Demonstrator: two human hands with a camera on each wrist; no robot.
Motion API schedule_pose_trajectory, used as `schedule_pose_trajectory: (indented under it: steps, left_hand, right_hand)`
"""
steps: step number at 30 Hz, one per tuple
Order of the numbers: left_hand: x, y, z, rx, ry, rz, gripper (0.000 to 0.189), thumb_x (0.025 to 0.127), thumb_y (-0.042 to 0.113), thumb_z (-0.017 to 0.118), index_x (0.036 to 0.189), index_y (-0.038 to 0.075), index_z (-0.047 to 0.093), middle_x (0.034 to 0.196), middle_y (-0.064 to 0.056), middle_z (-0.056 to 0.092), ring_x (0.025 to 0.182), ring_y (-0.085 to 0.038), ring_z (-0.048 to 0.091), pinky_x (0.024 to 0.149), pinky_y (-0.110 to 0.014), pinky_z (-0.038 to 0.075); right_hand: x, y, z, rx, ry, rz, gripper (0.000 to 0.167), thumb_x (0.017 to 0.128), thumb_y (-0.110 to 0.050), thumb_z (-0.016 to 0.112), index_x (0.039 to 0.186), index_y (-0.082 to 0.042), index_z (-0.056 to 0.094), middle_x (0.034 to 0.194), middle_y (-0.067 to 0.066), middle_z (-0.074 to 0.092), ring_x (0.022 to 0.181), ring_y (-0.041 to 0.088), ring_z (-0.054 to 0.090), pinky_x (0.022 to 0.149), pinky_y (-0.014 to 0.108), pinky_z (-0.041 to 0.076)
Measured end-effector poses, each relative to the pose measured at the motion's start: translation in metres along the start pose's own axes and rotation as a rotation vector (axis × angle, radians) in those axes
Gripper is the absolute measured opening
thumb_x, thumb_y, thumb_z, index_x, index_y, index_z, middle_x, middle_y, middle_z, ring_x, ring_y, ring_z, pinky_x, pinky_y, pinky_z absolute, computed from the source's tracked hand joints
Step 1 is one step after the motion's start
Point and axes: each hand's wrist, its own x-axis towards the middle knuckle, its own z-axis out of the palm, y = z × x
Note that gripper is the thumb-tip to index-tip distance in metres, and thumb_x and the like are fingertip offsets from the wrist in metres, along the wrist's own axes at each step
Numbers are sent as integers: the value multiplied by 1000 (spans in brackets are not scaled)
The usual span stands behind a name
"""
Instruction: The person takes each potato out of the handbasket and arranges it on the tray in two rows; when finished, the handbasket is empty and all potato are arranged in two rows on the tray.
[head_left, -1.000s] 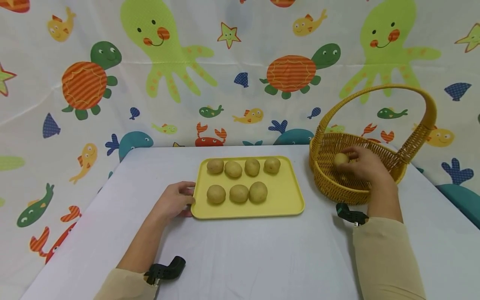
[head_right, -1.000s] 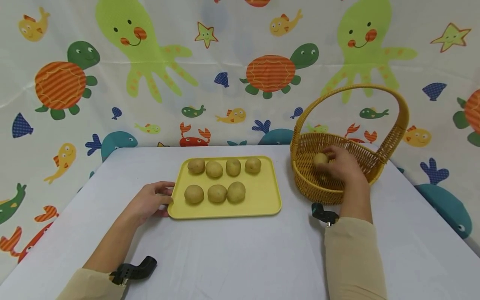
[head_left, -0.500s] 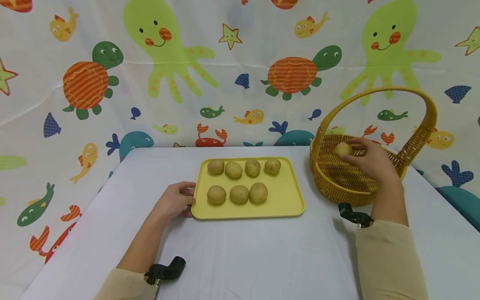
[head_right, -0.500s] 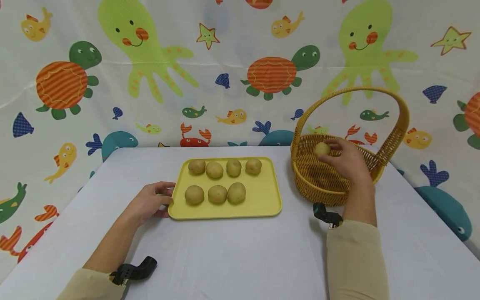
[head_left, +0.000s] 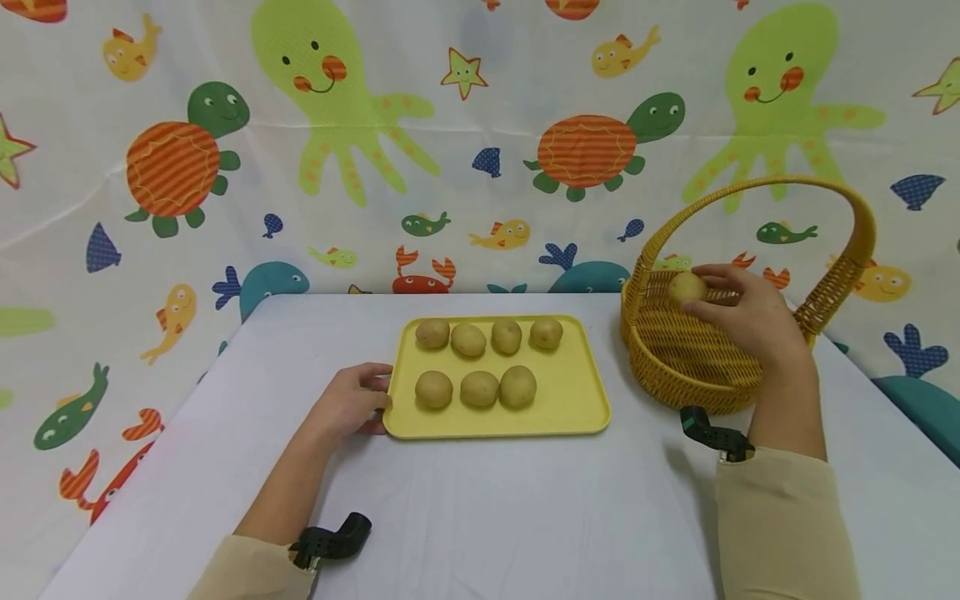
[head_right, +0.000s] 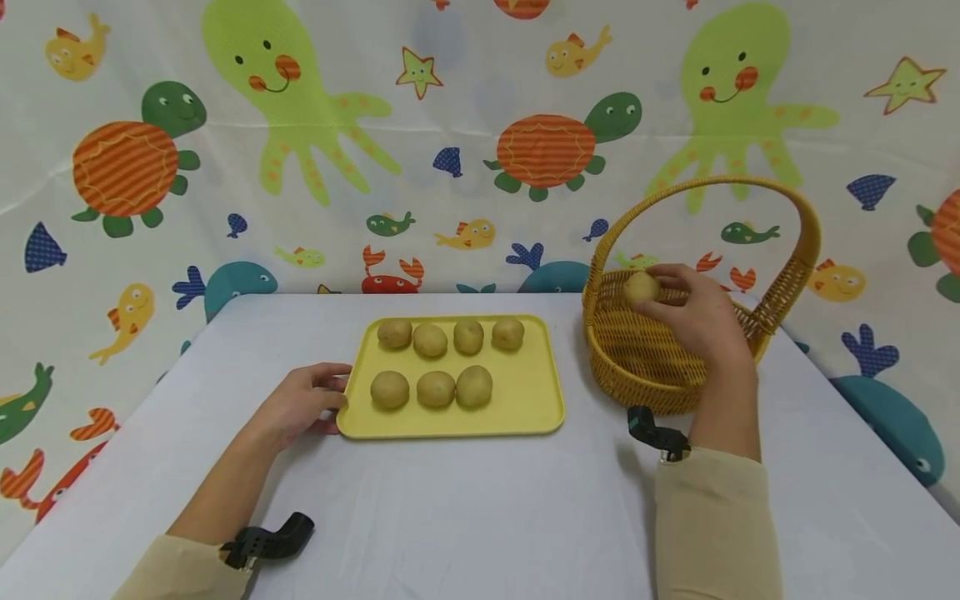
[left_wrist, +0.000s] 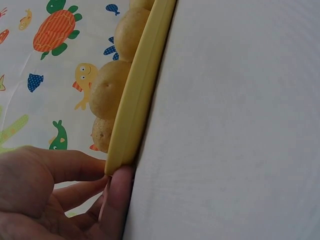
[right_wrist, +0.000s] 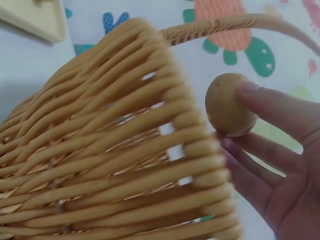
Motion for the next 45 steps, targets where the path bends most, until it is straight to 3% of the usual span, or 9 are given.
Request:
schedule_pose_trajectory:
  steps: [8,17,22,25,34,45]
  left_hand:
    - [-3,0,0,9,4,0,59,95,1,58,153,5,45,133,-20,53,96,-25,63,70,-32,64]
    - [-2,1,1,3,3,8,59,95,2,58,152,5,46,129,-18,53,92,-24,63,69,-31,63]
    - [0,-1,1,-1,2,10,59,95,2,58,152,5,46,129,-18,54,93,-24,63,69,-31,64]
    - [0,-1,1,-11,6,8,58,95,1,58,152,6,47,128,-17,54,93,-24,63,70,-31,63]
    - [0,0,1,0,6,3,58,95,1,58,152,6,47,129,-18,53,92,-24,63,69,-31,64]
    - [-1,1,1,-3,13,-7,59,95,0,58,152,7,47,130,-18,53,96,-25,62,70,-31,64]
  right_hand:
    - [-8,-13,-3,24,12,22,85,88,-61,72,158,-24,42,153,17,51,135,41,53,101,55,47]
    - [-15,-23,-5,53,15,14,77,90,-57,73,155,-27,45,151,13,48,137,39,51,101,51,48]
    - [-18,-29,-6,69,14,-13,72,90,-55,73,153,-31,48,153,5,44,138,36,52,91,26,50]
    - [-19,-31,-6,76,9,-34,69,90,-54,73,152,-33,49,153,2,42,135,31,55,86,16,47]
    - [-20,-39,-3,93,-28,-123,61,92,-45,75,148,-31,54,143,-3,56,108,-2,61,83,8,49]
    - [-19,-54,10,182,-123,-200,52,93,-32,78,141,-24,61,136,-4,62,112,4,64,86,15,56]
